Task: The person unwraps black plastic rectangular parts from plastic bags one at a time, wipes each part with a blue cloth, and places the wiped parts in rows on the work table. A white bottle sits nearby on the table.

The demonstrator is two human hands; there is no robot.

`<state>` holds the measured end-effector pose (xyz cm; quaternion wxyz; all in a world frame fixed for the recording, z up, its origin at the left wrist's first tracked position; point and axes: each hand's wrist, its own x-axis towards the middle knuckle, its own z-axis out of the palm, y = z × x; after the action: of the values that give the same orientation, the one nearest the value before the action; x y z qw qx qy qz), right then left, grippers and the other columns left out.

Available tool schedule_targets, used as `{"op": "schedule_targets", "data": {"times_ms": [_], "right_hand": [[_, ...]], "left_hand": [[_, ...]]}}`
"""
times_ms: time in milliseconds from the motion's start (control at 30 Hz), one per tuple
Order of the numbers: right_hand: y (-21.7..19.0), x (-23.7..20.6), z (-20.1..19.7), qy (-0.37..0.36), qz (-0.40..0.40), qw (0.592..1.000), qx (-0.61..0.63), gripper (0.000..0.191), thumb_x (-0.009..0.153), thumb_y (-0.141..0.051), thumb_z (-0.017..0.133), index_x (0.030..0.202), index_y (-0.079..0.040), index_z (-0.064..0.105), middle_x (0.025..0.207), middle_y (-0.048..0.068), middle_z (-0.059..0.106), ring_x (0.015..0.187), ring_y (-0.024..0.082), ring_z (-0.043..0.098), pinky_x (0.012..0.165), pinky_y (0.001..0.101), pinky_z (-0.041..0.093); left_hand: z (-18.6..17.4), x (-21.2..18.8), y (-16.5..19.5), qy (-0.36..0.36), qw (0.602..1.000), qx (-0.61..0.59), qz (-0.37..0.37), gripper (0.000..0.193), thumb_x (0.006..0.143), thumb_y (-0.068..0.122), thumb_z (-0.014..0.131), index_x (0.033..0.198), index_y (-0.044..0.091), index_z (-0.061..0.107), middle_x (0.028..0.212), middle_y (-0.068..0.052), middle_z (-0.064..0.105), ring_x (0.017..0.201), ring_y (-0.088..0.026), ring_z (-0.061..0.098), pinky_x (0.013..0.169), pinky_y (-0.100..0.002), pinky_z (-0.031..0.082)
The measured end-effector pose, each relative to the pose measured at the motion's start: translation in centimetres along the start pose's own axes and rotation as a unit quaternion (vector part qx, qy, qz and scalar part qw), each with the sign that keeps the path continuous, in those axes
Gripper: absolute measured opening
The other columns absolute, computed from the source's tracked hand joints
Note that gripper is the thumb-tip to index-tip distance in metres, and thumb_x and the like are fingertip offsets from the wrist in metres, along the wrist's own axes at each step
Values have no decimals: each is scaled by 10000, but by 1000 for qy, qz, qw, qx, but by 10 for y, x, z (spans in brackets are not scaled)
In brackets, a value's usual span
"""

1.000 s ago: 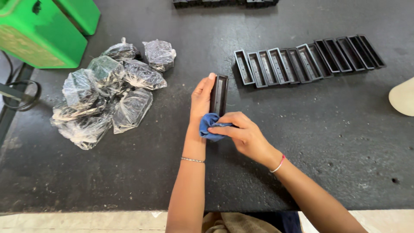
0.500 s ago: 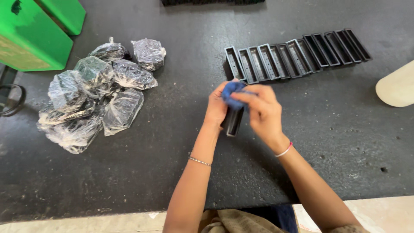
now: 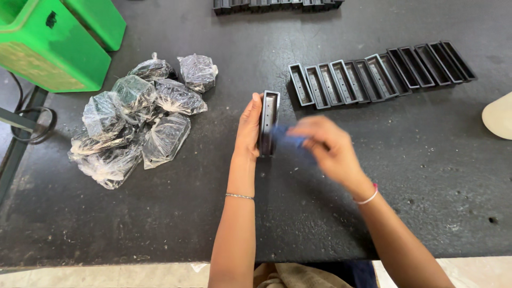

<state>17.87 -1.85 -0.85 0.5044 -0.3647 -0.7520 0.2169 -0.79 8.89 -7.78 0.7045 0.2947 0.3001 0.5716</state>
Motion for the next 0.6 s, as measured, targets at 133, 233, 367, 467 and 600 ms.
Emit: {"op": "schedule_targets", "data": {"times_ms": [133,233,367,467,600], "right_hand": [[6,4,-12,118,52,991,-33,351,977,122,602,1261,-66,688,1265,125,658,1121,254,668,961,330,531],[6,5,-12,107,-15,985,-132,426,932,137,593,1295,-66,684,1317,126,646,1180,295,644,1036,373,504],[8,7,-9,59,-56,975,-209,538,854,163,544,1304,-87,700,1342,116,641,1189,332,597,1065,400,472],[7,6,-2,46,-44,979,-193,518,852,167,538,1269,-92,707,1323,106,655,1180,321,605,1054,394,477],[-1,-4,17,7,-10,994,-108,470,844,166,541,1180,-107,724,1261,85,694,1170,300,635,1011,367,508]], "left_hand": [[17,-8,-5,-34,998,45,-10,438,970,486,628,1145,99,735,868,30,708,680,-47,623,585,-213,508],[28,-12,-12,-53,995,72,-35,407,987,450,637,1134,84,739,884,31,717,705,-38,624,607,-200,500],[32,-12,-18,-64,995,69,-26,336,994,389,661,1106,84,748,877,39,714,721,-33,617,627,-200,487],[28,-9,-21,-55,998,40,-5,297,1005,370,676,1065,87,746,858,42,695,718,-35,608,629,-210,483],[18,-2,-15,-6,999,4,37,286,1017,371,671,1008,92,734,841,59,677,702,-23,589,612,-205,474]]}}
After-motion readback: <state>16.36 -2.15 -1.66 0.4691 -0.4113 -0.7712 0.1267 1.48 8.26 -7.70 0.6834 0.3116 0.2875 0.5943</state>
